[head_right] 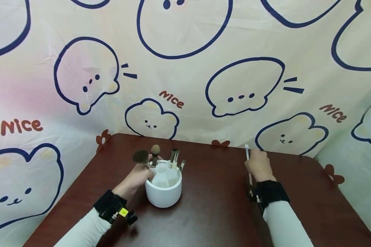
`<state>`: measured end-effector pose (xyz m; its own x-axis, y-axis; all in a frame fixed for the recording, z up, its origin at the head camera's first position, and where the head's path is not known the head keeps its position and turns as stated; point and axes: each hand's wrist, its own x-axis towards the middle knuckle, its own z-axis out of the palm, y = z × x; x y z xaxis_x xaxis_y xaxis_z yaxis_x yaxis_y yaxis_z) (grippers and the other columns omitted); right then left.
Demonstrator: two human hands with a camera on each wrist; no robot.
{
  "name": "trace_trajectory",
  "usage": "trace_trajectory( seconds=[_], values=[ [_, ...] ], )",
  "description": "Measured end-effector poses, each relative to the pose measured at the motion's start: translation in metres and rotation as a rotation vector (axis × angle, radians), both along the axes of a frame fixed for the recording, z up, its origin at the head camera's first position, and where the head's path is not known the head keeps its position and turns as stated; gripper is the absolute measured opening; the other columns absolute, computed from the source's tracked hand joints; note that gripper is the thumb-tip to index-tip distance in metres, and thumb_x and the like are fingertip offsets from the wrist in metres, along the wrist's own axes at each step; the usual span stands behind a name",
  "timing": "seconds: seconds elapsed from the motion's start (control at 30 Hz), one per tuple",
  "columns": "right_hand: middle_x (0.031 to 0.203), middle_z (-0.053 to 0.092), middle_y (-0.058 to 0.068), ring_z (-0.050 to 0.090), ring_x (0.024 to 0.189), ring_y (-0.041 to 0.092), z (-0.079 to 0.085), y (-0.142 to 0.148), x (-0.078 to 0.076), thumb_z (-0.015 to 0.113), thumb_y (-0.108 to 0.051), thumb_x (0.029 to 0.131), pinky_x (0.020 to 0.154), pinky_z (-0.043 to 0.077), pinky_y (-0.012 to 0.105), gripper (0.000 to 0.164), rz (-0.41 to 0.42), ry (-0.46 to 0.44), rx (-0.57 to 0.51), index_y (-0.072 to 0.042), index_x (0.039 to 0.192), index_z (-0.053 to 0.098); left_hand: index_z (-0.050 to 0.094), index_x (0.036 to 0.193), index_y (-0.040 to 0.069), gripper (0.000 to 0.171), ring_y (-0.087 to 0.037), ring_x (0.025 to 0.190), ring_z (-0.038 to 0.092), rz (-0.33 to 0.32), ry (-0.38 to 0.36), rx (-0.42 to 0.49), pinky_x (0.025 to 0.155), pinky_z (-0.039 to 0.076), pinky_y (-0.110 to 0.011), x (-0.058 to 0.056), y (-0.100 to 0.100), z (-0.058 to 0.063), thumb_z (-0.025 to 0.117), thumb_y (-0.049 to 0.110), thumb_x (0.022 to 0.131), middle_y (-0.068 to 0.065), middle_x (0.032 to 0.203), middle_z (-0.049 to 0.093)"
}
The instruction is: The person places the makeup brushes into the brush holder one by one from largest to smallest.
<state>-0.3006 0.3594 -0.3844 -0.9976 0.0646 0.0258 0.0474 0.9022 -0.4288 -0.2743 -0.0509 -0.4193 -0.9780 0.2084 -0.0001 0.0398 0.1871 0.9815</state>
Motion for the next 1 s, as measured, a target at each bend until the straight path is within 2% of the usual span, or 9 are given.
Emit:
trace_trajectory(
  seconds=[0.1, 0.2, 0.27, 0.4, 0.53, 0.6, 0.73, 0.8, 1.0],
  values=[
    [0.089, 0.062, 0.021, 0.060, 0.065, 0.023, 0.029, -0.033, 0.020, 0.058, -0.011, 0.089, 0.051, 0.046, 0.032, 0.022, 0.073, 0.206, -0.045, 0.004, 0.105, 0.056, 0.057, 0.119, 0.007, 0.066, -0.023, 0.091, 0.048, -0.005, 0.008, 0.005, 0.072, 0.033, -0.037, -0.001, 0.002, -0.002, 0.043, -0.011, 0.058, -0.009, 0.113, 0.059],
    [0.086, 0.066, 0.012, 0.061, 0.065, 0.017, 0.055, -0.069, 0.044, 0.058, -0.019, 0.092, 0.052, 0.048, 0.028, 0.017, 0.152, 0.416, -0.092, -0.004, 0.100, 0.062, 0.057, 0.120, 0.008, 0.066, -0.024, 0.090, 0.048, -0.007, 0.010, -0.002, 0.072, 0.032, -0.038, -0.003, 0.004, -0.003, 0.042, -0.010, 0.058, -0.008, 0.113, 0.059],
    [0.081, 0.067, 0.004, 0.062, 0.064, 0.013, 0.069, -0.089, 0.059, 0.059, -0.023, 0.092, 0.053, 0.049, 0.024, 0.015, 0.216, 0.513, -0.147, -0.010, 0.096, 0.064, 0.056, 0.120, 0.009, 0.065, -0.024, 0.093, 0.047, -0.012, 0.011, -0.008, 0.074, 0.032, -0.039, -0.006, 0.006, -0.002, 0.042, -0.010, 0.059, -0.007, 0.116, 0.057],
    [0.080, 0.067, -0.002, 0.065, 0.067, 0.009, 0.086, -0.122, 0.085, 0.064, -0.015, 0.088, 0.060, 0.051, 0.019, 0.007, 0.392, 0.631, -0.277, -0.013, 0.094, 0.066, 0.056, 0.121, 0.010, 0.063, -0.024, 0.102, 0.046, -0.026, 0.009, -0.021, 0.080, 0.031, -0.041, -0.013, 0.011, 0.001, 0.043, -0.011, 0.062, -0.007, 0.122, 0.055],
    [0.082, 0.068, 0.003, 0.066, 0.068, 0.013, 0.092, -0.151, 0.108, 0.067, -0.001, 0.083, 0.061, 0.052, 0.021, 0.011, 0.524, 0.645, -0.390, -0.006, 0.093, 0.067, 0.056, 0.122, 0.009, 0.064, -0.026, 0.105, 0.045, -0.036, -0.010, -0.035, 0.081, 0.031, -0.042, -0.015, 0.015, 0.006, 0.045, -0.013, 0.063, -0.009, 0.124, 0.054],
    [0.083, 0.068, 0.003, 0.065, 0.069, 0.013, 0.086, -0.159, 0.110, 0.067, -0.001, 0.083, 0.061, 0.052, 0.023, 0.012, 0.557, 0.608, -0.416, -0.006, 0.093, 0.067, 0.056, 0.121, 0.009, 0.064, -0.026, 0.104, 0.046, -0.041, -0.017, -0.041, 0.080, 0.031, -0.041, -0.013, 0.017, 0.012, 0.045, -0.013, 0.063, -0.009, 0.125, 0.054],
    [0.087, 0.068, -0.002, 0.065, 0.074, 0.010, 0.051, -0.161, 0.094, 0.066, -0.008, 0.086, 0.063, 0.053, 0.024, 0.013, 0.607, 0.525, -0.419, -0.014, 0.096, 0.069, 0.056, 0.121, 0.009, 0.064, -0.026, 0.104, 0.046, -0.050, -0.026, -0.054, 0.080, 0.032, -0.041, -0.017, 0.022, 0.014, 0.045, -0.012, 0.061, -0.009, 0.125, 0.054],
    [0.089, 0.067, -0.004, 0.064, 0.074, 0.008, 0.030, -0.157, 0.084, 0.066, -0.012, 0.086, 0.063, 0.053, 0.024, 0.012, 0.602, 0.490, -0.411, -0.017, 0.097, 0.069, 0.057, 0.120, 0.012, 0.065, -0.026, 0.104, 0.044, -0.053, -0.031, -0.058, 0.079, 0.032, -0.041, -0.024, 0.025, 0.007, 0.045, -0.012, 0.061, -0.008, 0.124, 0.053],
    [0.074, 0.056, -0.009, 0.050, 0.062, 0.008, 0.004, -0.158, 0.077, 0.068, -0.014, 0.084, 0.053, 0.044, 0.022, 0.005, 0.524, 0.430, -0.314, -0.018, 0.086, 0.070, 0.056, 0.121, 0.012, 0.065, -0.028, 0.103, 0.044, -0.075, -0.040, -0.061, 0.078, 0.032, -0.041, -0.026, 0.033, 0.010, 0.045, -0.012, 0.061, -0.008, 0.123, 0.051]
  ],
)
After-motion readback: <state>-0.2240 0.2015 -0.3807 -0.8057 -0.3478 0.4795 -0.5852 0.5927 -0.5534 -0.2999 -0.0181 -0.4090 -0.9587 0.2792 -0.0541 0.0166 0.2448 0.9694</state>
